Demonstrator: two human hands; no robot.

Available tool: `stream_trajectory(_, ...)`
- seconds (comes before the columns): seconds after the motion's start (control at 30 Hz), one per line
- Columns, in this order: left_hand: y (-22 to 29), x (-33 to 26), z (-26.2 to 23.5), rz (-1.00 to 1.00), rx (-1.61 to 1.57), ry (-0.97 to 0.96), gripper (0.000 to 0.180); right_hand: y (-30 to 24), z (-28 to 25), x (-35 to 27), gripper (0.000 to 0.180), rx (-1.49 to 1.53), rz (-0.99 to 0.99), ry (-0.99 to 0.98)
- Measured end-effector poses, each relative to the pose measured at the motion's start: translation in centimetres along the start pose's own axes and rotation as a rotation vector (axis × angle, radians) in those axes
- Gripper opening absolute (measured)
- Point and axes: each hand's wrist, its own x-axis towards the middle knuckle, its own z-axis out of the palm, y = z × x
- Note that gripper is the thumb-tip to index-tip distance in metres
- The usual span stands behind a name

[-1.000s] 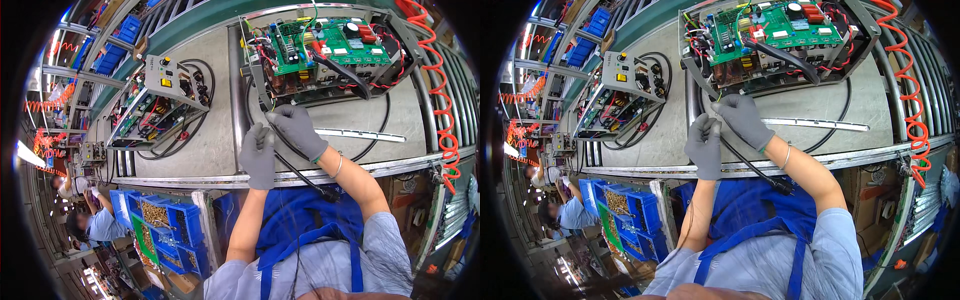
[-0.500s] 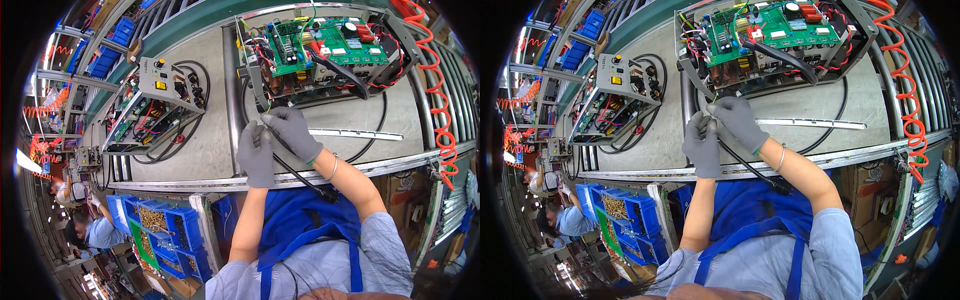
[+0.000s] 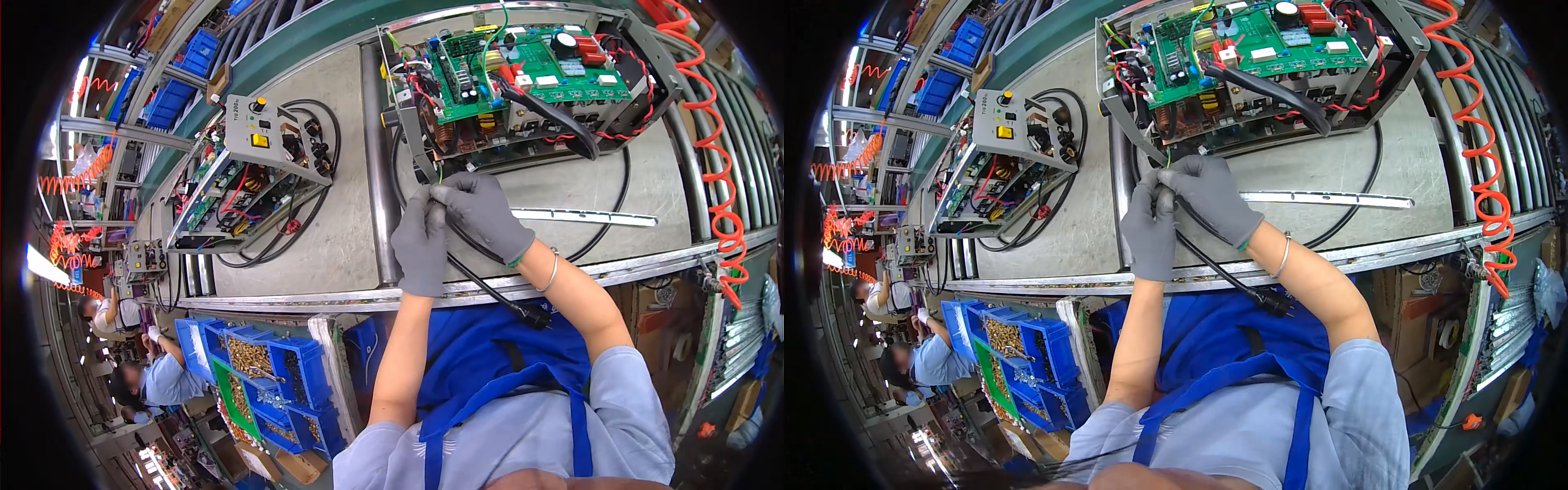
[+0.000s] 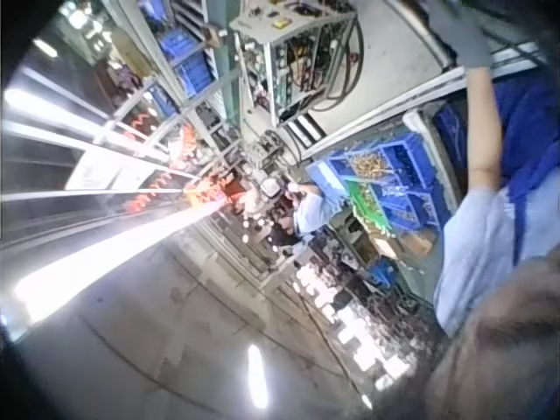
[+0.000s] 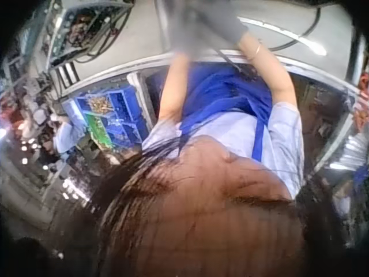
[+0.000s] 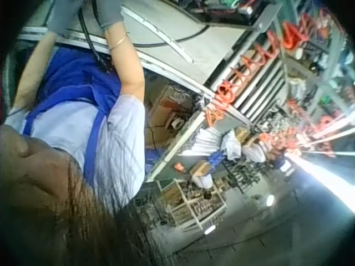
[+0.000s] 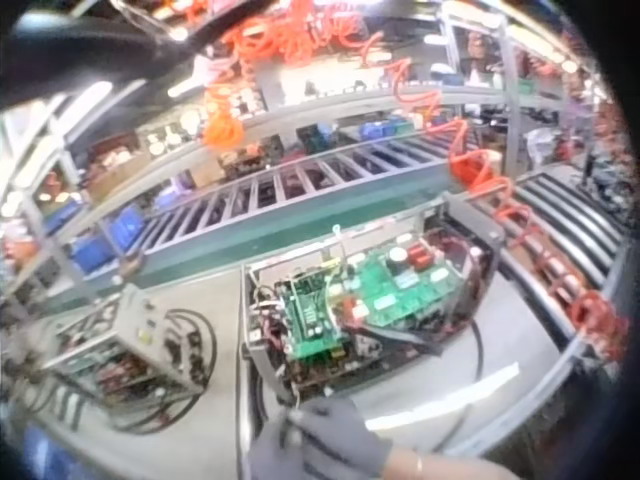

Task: The person assembles an electronic device on a factory workbench, connecting wires to a circuit board and securing components. They use a pneumatic screwdriver to fasten a metal bracket and organize cables within the device's housing.

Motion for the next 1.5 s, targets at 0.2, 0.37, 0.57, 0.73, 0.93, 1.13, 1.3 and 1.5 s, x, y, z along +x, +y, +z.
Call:
stream_trajectory(0.2, -0.8, 0.2, 0.6, -0.121, -0.191, -0.083, 0.025, -2.9, -3.9, -2.6, 0.024, -0.375, -0.108, 0.042)
stream_trajectory(0.37, -1.3, 0.8, 1.3, 0.024, -0.006, -0.036, 0.02, -1.5, -5.2, -2.8, 0.026, -0.836, -0.53, 0.286)
stream_trajectory(0.57, 0.6, 1.5, -0.7, -0.435, -0.527, -0.187, 0.024, -2.7, -2.5, -2.8, 0.023, -0.508, -0.322, 0.095)
stream_trajectory(0.73, -1.3, 2.3, -1.4, -0.673, -1.087, -0.319, 0.028, -3.3, -0.3, -0.6, 0.028, -0.17, -0.058, -0.053)
stream_trajectory(0.93, -3.1, 2.2, -1.0, -0.713, -1.288, -0.242, 0.028, -2.7, 0.1, 0.2, 0.022, -0.089, 0.028, -0.025)
stream_trajectory(1.13, -2.8, 1.7, -0.4, -0.602, -1.27, -0.16, 0.031, -2.9, 0.6, -0.2, 0.021, -0.103, -0.012, 0.047)
stream_trajectory(1.3, -2.2, 1.8, -1.0, -0.599, -1.264, -0.116, 0.035, -2.2, 0.9, 0.2, 0.025, -0.128, -0.083, 0.037)
stream_trajectory(1.5, -1.7, 2.0, -1.4, -0.555, -1.272, -0.072, 0.034, -1.8, 1.2, 0.4, 0.025, -0.104, -0.038, 0.031)
